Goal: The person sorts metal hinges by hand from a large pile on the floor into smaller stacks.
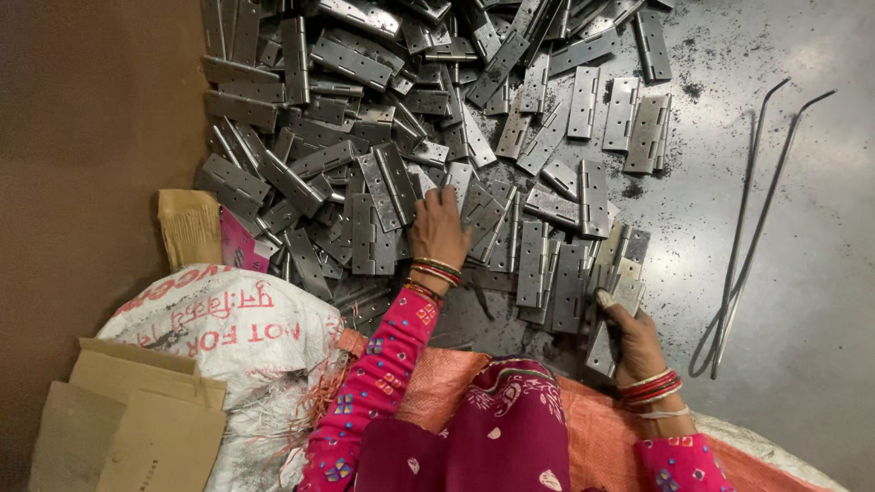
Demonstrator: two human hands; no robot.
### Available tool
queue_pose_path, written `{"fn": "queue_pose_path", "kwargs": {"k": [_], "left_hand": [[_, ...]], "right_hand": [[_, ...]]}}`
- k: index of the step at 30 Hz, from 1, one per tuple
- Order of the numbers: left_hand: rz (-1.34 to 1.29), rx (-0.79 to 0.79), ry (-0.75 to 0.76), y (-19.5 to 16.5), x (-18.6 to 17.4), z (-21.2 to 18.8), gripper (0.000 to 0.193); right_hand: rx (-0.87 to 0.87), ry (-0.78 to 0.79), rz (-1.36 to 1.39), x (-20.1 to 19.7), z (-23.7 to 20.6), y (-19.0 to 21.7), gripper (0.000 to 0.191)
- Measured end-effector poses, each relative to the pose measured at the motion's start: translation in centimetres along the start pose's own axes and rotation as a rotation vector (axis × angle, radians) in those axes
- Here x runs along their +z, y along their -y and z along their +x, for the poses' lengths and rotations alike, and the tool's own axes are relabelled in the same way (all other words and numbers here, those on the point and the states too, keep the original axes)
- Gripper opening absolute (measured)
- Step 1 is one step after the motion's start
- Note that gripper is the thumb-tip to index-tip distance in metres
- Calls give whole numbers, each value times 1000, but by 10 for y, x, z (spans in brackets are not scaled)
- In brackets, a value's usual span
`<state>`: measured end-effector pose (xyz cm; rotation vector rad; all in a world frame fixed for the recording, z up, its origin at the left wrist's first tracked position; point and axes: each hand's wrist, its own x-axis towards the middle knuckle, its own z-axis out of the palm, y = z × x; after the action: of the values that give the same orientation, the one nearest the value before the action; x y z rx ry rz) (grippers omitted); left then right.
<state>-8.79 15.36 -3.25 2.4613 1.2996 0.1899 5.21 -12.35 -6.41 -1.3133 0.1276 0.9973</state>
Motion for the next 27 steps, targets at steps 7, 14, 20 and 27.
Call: {"fn": "queue_pose_path", "kwargs": {"k": [7, 14, 20, 27], "left_hand": [[-231, -155, 3, 16, 4, -24, 87], [133, 129, -258, -1, -2, -13, 74], [17, 402, -467, -1, 14, -19, 15], [-54, 187, -201, 3, 25, -38, 34]], "right_hand": [[-15, -27, -59, 3, 3, -3, 25], [-18, -3, -21, 13, -2, 2, 30], [25, -35, -38, 7, 1, -1, 32], [24, 24, -19, 7, 0, -5, 32]]}}
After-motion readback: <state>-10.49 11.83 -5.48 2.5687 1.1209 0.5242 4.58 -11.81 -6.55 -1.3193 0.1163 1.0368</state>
